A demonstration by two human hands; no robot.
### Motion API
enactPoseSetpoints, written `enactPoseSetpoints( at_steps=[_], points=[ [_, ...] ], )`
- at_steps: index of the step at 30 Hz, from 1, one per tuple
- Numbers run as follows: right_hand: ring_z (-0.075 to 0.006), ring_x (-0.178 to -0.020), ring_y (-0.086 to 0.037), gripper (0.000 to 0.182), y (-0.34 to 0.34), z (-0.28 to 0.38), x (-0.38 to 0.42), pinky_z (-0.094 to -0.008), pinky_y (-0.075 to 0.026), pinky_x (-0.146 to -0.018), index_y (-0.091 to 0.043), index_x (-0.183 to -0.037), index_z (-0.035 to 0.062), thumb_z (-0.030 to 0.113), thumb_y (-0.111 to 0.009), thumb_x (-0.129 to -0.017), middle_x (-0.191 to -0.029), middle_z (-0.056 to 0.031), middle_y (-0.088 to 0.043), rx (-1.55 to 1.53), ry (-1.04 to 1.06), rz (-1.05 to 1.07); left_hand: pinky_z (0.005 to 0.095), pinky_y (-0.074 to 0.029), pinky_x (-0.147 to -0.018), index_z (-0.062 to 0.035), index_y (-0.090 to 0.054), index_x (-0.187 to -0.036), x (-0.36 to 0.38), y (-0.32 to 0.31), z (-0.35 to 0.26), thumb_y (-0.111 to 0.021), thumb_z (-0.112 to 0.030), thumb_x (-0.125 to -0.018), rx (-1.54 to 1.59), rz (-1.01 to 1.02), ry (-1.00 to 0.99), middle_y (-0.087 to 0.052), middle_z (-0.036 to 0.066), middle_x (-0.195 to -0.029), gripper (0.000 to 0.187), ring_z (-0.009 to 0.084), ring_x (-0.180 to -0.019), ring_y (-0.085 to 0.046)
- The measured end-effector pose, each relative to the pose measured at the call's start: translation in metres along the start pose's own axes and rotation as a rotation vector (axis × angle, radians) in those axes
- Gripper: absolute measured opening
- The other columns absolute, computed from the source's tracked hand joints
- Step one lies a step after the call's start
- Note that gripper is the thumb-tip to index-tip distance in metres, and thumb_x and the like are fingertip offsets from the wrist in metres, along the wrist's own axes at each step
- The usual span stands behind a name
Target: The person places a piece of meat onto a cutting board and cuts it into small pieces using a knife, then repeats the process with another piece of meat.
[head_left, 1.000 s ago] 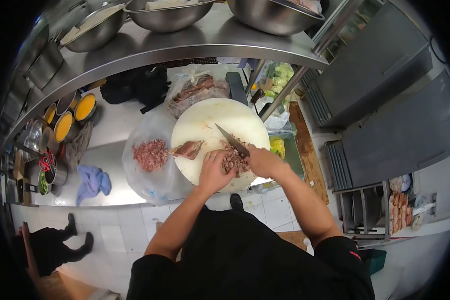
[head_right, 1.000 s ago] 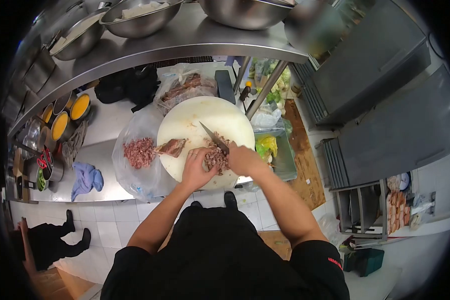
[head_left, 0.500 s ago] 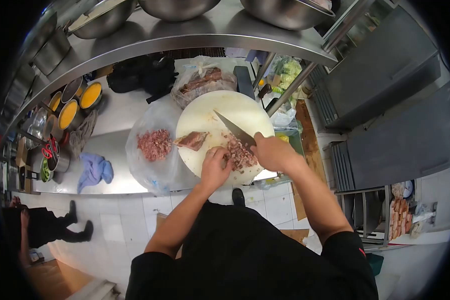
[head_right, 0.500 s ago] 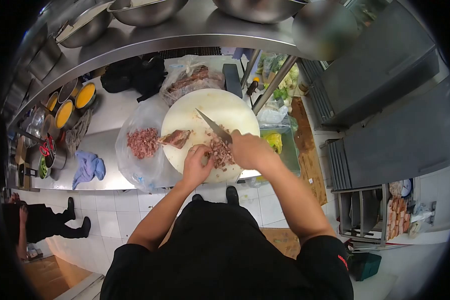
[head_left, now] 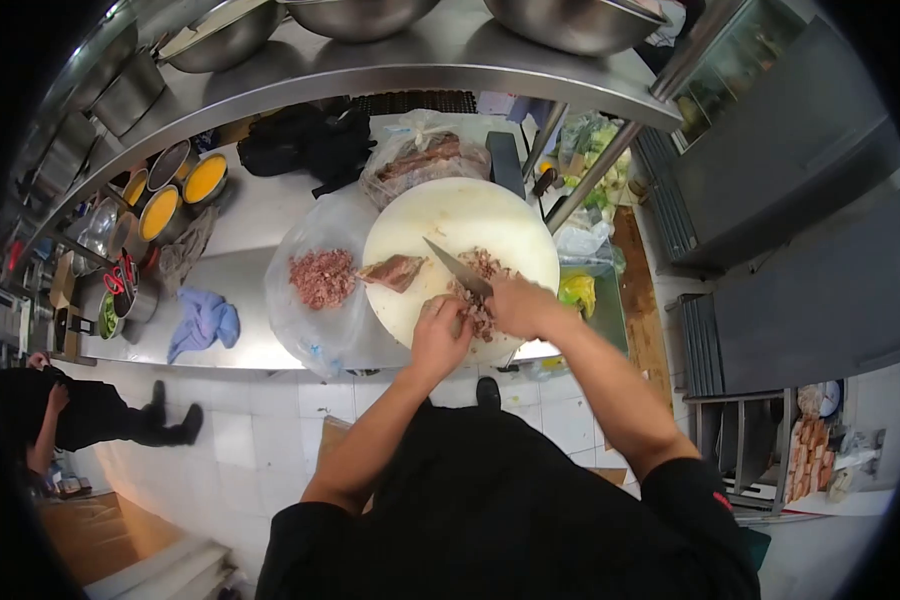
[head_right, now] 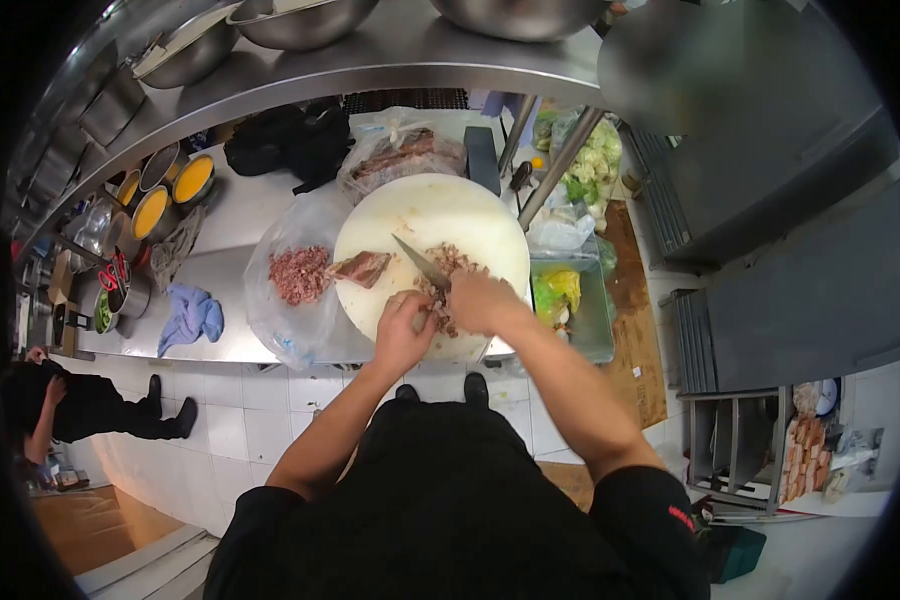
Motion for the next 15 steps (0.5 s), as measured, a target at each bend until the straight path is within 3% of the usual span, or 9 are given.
enactPoseSetpoints(
  at_steps=[1, 2, 4, 7, 8, 10, 12, 14, 15],
  points=[
    [-0.0475, -0.110, -0.073, 0.039, 0.024, 0.015, 0.030, -0.0551, -0.057, -0.096, -0.060, -0.129, -0.0045, 0.029, -0.055, -0.109, -0.113, -0.0329, -0.075, -0.157, -0.126, 0.130, 0.0465, -0.056, -0.093, -0.0022, -0.070, -0.109, 0.002, 0.002, -0.003, -0.080, -0.004, -0.086, -0.005, 0.005, 0.000, -0.071, 0.018, -0.110, 0.026, 0.0380, -0.105, -0.069],
    [-0.0475, -0.110, -0.073, 0.039, 0.023, 0.012, 0.031, -0.0551, -0.057, -0.096, -0.060, -0.129, -0.0045, 0.029, -0.055, -0.109, -0.113, -0.0329, -0.075, -0.153, -0.116, 0.129, 0.0467, -0.056, -0.093, -0.0020, -0.070, -0.110, 0.000, 0.003, 0.002, -0.080, -0.003, -0.086, 0.011, 0.022, 0.066, -0.071, 0.018, -0.111, 0.026, 0.0386, -0.105, -0.069],
    [-0.0428, -0.091, -0.077, 0.036, 0.034, 0.015, 0.038, -0.0528, -0.061, -0.084, -0.061, -0.123, -0.0055, 0.027, -0.055, -0.109, -0.103, -0.0302, -0.076, 0.029, 0.042, -0.204, 0.0470, -0.056, -0.094, -0.0017, -0.070, -0.110, 0.008, 0.005, 0.008, -0.079, -0.003, -0.086, 0.024, 0.045, 0.153, -0.071, 0.018, -0.111, 0.026, 0.0393, -0.106, -0.068],
    [-0.0404, -0.076, -0.077, 0.037, -0.033, -0.005, -0.001, -0.0519, -0.061, -0.077, -0.060, -0.123, -0.0064, 0.027, -0.054, -0.110, -0.096, -0.0291, -0.076, 0.094, 0.042, -0.275, 0.0475, -0.055, -0.095, -0.0015, -0.071, -0.111, 0.013, 0.006, 0.010, -0.079, -0.003, -0.086, 0.006, 0.030, 0.185, -0.072, 0.018, -0.112, 0.027, 0.0402, -0.108, -0.067],
    [-0.0404, -0.076, -0.077, 0.037, -0.018, 0.001, 0.002, -0.0519, -0.061, -0.077, -0.060, -0.123, -0.0064, 0.027, -0.054, -0.110, -0.096, -0.0291, -0.076, 0.093, 0.042, -0.276, 0.0490, -0.055, -0.096, -0.0013, -0.070, -0.112, 0.014, 0.005, 0.006, -0.078, -0.003, -0.086, -0.023, 0.035, 0.133, -0.071, 0.019, -0.112, 0.027, 0.0417, -0.109, -0.066],
    [-0.0412, -0.078, -0.077, 0.036, 0.006, 0.015, 0.022, -0.0530, -0.060, -0.083, -0.060, -0.123, -0.0066, 0.026, -0.053, -0.110, -0.099, -0.0302, -0.076, -0.188, -0.073, 0.074, 0.0505, -0.054, -0.097, -0.0011, -0.070, -0.112, 0.018, 0.006, 0.001, -0.078, -0.002, -0.086, -0.052, 0.040, 0.081, -0.070, 0.020, -0.113, 0.027, 0.0432, -0.110, -0.065],
    [-0.0420, -0.080, -0.077, 0.036, 0.015, 0.019, 0.034, -0.0526, -0.061, -0.083, -0.060, -0.121, -0.0071, 0.026, -0.053, -0.110, -0.104, -0.0323, -0.074, -0.172, -0.094, 0.109, 0.0487, -0.054, -0.099, -0.0028, -0.072, -0.115, 0.014, 0.011, 0.005, -0.078, -0.004, -0.086, -0.022, 0.059, 0.147, -0.071, 0.020, -0.115, 0.030, 0.0417, -0.114, -0.065],
    [-0.0401, -0.073, -0.076, 0.036, 0.022, 0.019, 0.044, -0.0511, -0.061, -0.078, -0.059, -0.121, -0.0069, 0.027, -0.054, -0.110, -0.102, -0.0302, -0.075, -0.095, -0.013, -0.158, 0.0487, -0.053, -0.100, -0.0031, -0.073, -0.115, 0.018, 0.018, 0.006, -0.078, -0.004, -0.086, -0.008, 0.063, 0.168, -0.071, 0.020, -0.115, 0.030, 0.0419, -0.115, -0.065],
    [-0.0401, -0.073, -0.076, 0.036, 0.000, 0.013, 0.034, -0.0511, -0.061, -0.078, -0.059, -0.121, -0.0069, 0.027, -0.054, -0.110, -0.102, -0.0302, -0.075, -0.090, -0.016, -0.152, 0.0487, -0.053, -0.101, -0.0033, -0.073, -0.116, 0.019, 0.020, 0.007, -0.078, -0.004, -0.085, 0.002, 0.069, 0.178, -0.070, 0.019, -0.116, 0.031, 0.0420, -0.116, -0.064]
  ],
)
Point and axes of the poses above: each hand's wrist, its own x-axis away from the middle knuckle, its own y-axis out of the back of the hand, z = x × y, the point moved 10 cm from there along -x, towards the middle knuckle
